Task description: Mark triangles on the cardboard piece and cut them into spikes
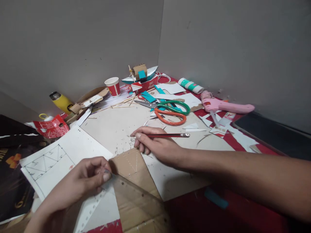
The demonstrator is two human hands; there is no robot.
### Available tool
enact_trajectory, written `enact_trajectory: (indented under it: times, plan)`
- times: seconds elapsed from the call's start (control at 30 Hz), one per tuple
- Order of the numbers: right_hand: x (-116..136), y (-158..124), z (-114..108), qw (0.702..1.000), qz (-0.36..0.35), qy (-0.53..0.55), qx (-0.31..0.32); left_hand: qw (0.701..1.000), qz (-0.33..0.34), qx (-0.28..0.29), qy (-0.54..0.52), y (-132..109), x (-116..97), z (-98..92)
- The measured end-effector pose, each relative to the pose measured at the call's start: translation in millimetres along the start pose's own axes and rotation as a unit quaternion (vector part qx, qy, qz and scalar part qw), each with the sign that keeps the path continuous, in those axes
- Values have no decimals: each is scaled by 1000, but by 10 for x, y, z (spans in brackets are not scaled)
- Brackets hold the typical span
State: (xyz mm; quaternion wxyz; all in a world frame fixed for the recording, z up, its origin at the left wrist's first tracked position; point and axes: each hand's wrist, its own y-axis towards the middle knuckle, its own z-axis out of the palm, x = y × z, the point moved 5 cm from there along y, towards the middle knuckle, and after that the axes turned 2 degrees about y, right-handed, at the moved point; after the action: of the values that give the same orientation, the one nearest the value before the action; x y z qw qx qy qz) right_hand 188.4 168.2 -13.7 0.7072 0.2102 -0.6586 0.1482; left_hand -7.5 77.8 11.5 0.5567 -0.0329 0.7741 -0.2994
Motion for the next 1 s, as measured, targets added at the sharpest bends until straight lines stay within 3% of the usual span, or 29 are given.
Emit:
enact_trajectory:
  times: [0.1,0.2,0.3,0.37,0.5,0.6,0.8,0.9,1.0]
  plan:
    - [11,24,-72,999,1,42,-34,994,22,-83,-61,-55,60,-341]
    - [21,75,-191,992,-1,81,-98,968,51,-196,-149,-98,133,-654]
    - [-9,118,-242,980,21,149,-128,944,78,-254,-193,-95,141,-716]
    - [-37,132,-205,974,46,195,-105,949,74,-241,-189,-46,123,-599]
    - [-42,119,-101,973,63,219,-44,977,78,-122,-159,99,65,-210]
    - [-41,104,-99,976,62,200,-55,984,81,-61,-144,158,59,-35]
    - [-24,99,-153,977,14,189,-102,990,53,-42,-121,135,56,37]
    - [-34,104,-144,974,13,202,-102,995,40,-18,-92,122,33,97]
    - [-43,105,-121,973,23,210,-88,997,35,-31,-65,132,23,112]
